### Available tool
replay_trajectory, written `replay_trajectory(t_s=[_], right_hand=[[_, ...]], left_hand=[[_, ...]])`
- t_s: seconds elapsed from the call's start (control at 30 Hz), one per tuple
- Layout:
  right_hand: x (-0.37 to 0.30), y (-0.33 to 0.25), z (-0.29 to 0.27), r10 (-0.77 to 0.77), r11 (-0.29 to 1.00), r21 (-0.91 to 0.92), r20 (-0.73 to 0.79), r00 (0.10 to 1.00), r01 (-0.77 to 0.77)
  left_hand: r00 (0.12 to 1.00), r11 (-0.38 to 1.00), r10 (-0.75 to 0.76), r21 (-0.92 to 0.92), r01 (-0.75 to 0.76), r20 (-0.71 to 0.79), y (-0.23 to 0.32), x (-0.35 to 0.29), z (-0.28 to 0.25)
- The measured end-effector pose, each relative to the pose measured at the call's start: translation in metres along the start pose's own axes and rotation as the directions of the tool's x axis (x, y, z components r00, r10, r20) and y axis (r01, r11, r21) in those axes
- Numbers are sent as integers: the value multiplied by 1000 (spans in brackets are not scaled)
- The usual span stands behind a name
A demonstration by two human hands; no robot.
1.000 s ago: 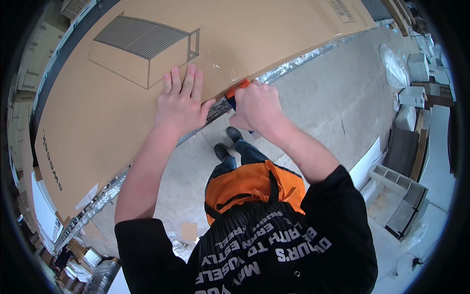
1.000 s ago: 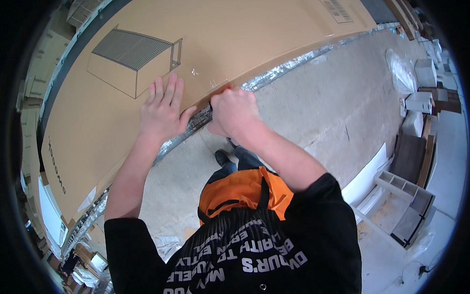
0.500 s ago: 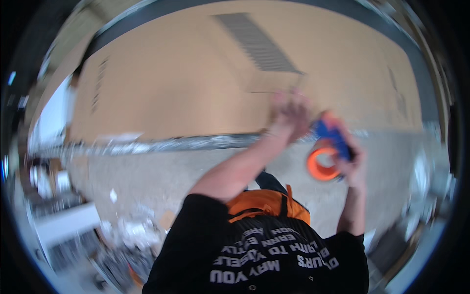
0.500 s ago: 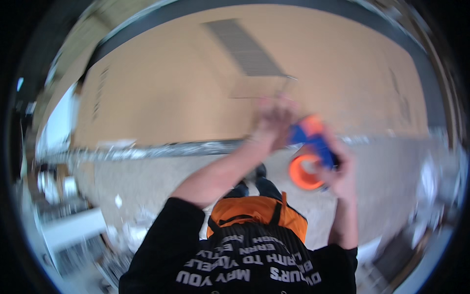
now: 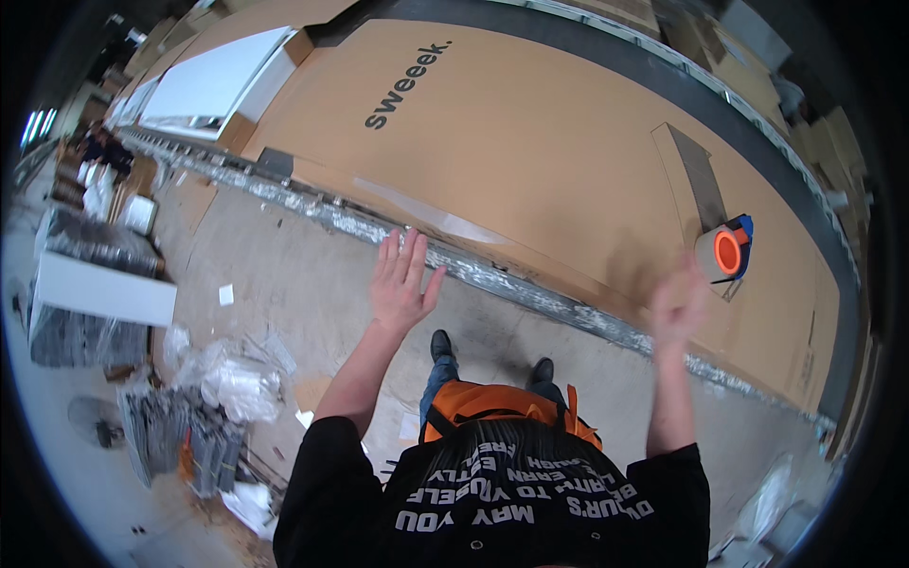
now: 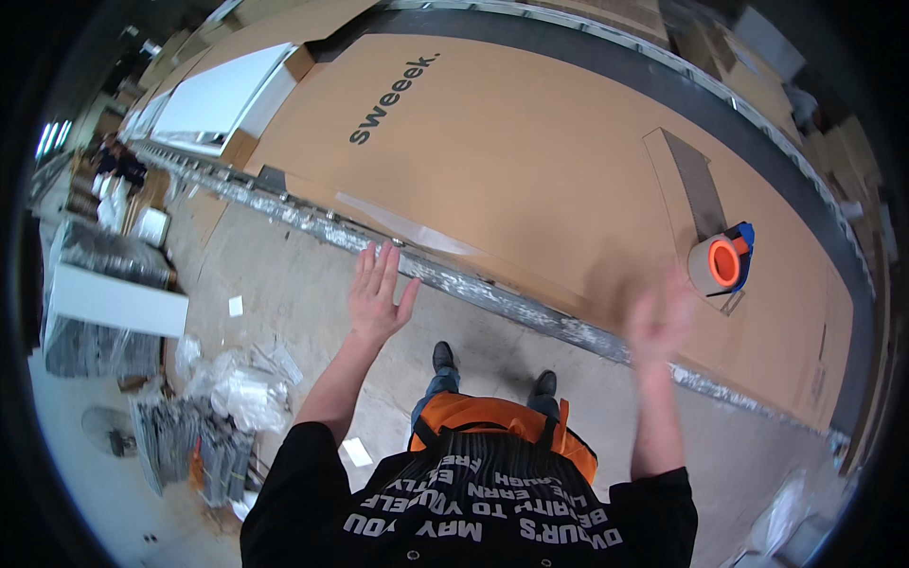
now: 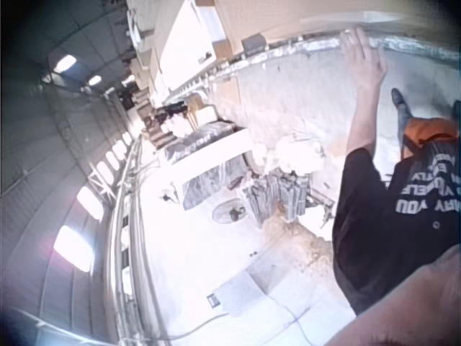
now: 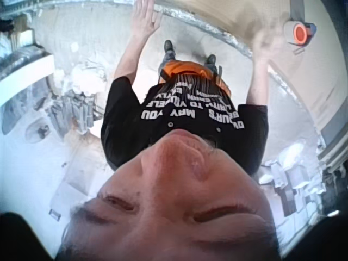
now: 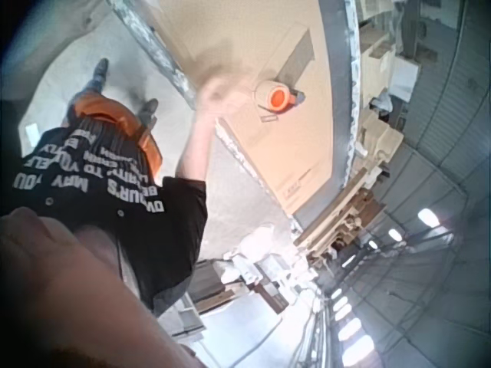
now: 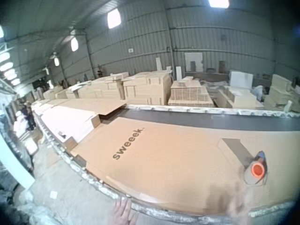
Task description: The person packs furniture components by placing foam sheets over white panels inside large cardboard boxes and sealing the boxes with tape using a tape dispenser.
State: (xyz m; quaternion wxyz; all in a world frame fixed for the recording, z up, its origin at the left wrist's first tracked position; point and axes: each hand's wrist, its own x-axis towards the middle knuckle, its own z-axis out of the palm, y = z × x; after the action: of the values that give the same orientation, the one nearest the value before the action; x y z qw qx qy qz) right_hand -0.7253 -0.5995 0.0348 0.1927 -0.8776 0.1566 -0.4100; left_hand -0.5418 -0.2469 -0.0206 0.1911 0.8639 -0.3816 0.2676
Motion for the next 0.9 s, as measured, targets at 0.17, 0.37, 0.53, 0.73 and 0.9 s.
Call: replay_trajectory(t_s=[0.17,0.37,0.53,0.73,0.9], right_hand=[[-56,-133,97,-437,900,172,367,821,402],[-37,-178,154,-210,939,-151,456,865,308],[-31,-199,175,-79,906,-318,517,852,278],[-16,-229,163,-253,910,-162,509,823,381],[37,-165,175,-351,844,-245,420,837,477]], left_hand=[[996,985,87,-153,-81,31,-30,28,30],[989,976,141,-177,-131,44,-53,48,38],[815,975,124,-222,6,566,-97,87,47],[801,966,215,-245,-89,558,-103,107,40],[821,960,279,-168,-225,497,-104,110,45]])
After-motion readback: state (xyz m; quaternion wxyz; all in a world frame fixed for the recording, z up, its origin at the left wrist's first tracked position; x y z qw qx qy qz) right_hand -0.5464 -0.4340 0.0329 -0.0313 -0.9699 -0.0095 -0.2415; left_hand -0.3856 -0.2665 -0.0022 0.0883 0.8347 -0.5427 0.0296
